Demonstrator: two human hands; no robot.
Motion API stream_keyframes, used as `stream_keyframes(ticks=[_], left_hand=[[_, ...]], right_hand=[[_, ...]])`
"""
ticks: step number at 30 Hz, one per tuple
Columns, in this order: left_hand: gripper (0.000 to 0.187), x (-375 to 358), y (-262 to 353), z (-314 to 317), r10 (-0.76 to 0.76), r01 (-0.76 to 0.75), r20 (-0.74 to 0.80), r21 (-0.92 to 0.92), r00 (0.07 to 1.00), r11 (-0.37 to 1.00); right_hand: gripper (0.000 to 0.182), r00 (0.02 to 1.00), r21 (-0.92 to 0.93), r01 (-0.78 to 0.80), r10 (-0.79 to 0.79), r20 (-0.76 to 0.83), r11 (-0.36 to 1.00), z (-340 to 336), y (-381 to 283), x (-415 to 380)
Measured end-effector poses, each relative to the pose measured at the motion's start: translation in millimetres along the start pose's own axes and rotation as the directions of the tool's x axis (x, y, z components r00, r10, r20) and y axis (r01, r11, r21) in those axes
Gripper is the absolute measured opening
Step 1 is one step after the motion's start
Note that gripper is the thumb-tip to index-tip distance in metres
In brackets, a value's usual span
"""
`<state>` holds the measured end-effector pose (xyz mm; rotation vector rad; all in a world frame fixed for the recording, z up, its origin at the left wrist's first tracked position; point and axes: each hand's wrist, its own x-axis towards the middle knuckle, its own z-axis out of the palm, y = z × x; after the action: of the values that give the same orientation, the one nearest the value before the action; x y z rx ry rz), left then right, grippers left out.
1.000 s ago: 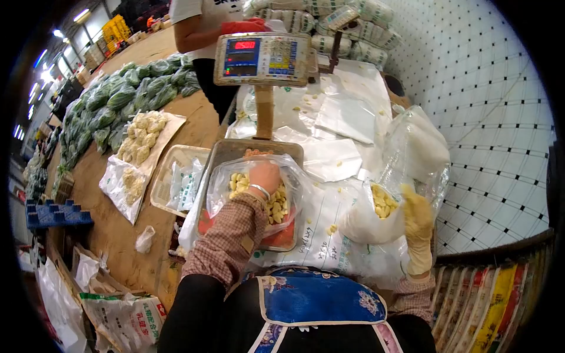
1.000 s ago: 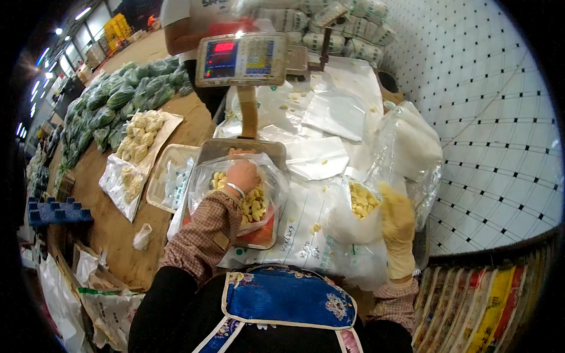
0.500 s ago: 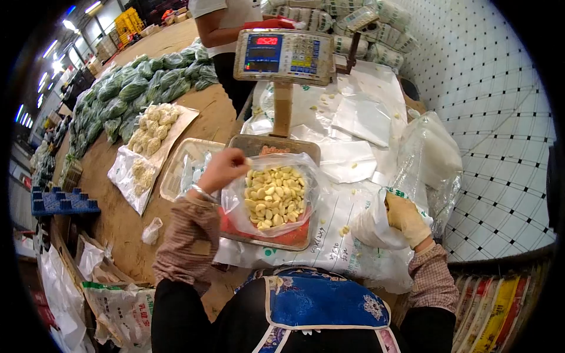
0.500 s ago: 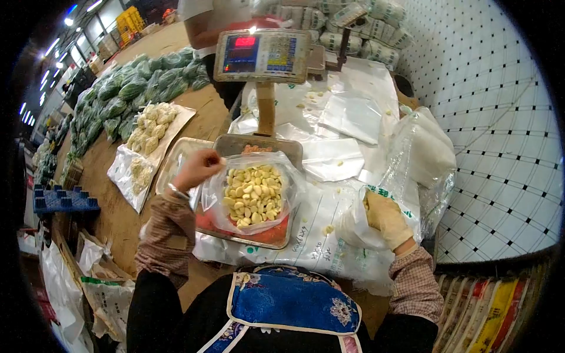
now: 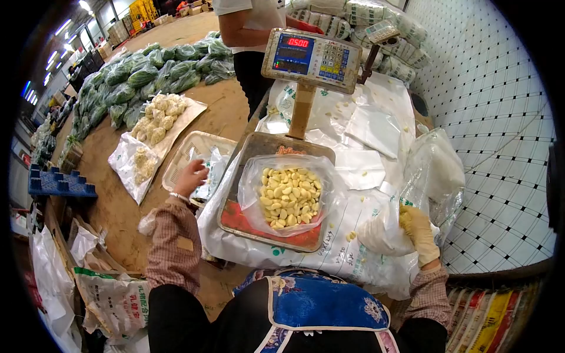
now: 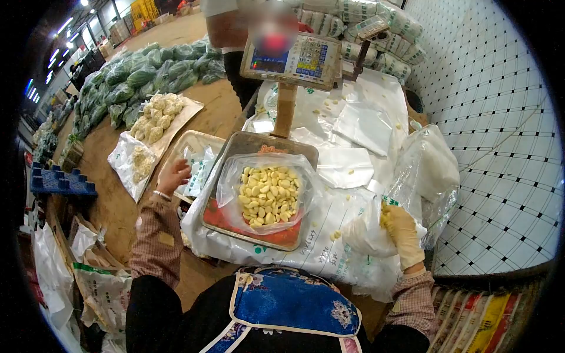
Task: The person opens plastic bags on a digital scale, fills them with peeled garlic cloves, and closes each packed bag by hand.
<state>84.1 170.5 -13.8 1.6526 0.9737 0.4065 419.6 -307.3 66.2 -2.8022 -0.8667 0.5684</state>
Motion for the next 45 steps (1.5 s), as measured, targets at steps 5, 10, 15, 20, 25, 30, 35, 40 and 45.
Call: stream_keyframes(ticks=[5,10,15,20,25,30,35,40,45], left_hand=[[0.043,-52.7,12.9,50.9,0.036,0.006,0.177,-0.235,0.983,0.972],[0.043,-72.8,-8.6,99.2,0.057,-0.023,0.109,-0.286,0.992,0.958],[0.026,-90.8,-2.2,114.9,0.103,-0.056,0.135,-0.311,0.985,0.949],[0.027,-109.1,13.2,114.4,-0.019,0.004,-0.031,-0.435,0.999,0.901],[0.031,-100.0,4.3,124.4,0.122,-0.153,-0.17,-0.181,0.978,0.971],[0.033,-101.3,14.7,126.3,0.209,-0.152,-0.254,0.224,0.945,0.963],[0.011,-105.4,50.7,115.3,0.182,-0.224,-0.154,-0.325,0.971,0.919],[0.008,-144.7,160.0,98.2,0.637,-0.622,-0.234,-0.608,0.734,0.494],[0.04,-146.1,181.1,120.7,0.927,-0.916,-0.11,0.151,0.359,0.373]], right_hand=[[0.031,0.871,0.211,0.393,-0.288,-0.399,0.895,-37.8,-58.3,-19.2],[0.027,0.775,0.254,0.631,-0.607,-0.172,0.733,13.5,-178.0,9.2],[0.024,0.524,0.159,0.848,-0.756,-0.393,0.505,90.6,-206.6,66.6],[0.033,0.597,0.175,0.799,-0.725,-0.343,0.575,55.9,-200.4,43.5],[0.068,0.577,0.098,0.674,-0.439,-0.689,0.732,81.7,-155.1,51.0],[0.104,0.866,0.566,0.477,-0.249,-0.434,0.672,100.3,-130.3,50.4],[0.066,0.906,0.631,0.416,-0.243,-0.346,0.654,63.8,-147.3,50.2],[0.015,0.48,0.298,0.84,-0.364,-0.798,0.453,-10.6,-189.3,1.2],[0.02,0.298,0.278,0.954,-0.467,-0.833,0.113,-30.0,-209.9,-33.0]])
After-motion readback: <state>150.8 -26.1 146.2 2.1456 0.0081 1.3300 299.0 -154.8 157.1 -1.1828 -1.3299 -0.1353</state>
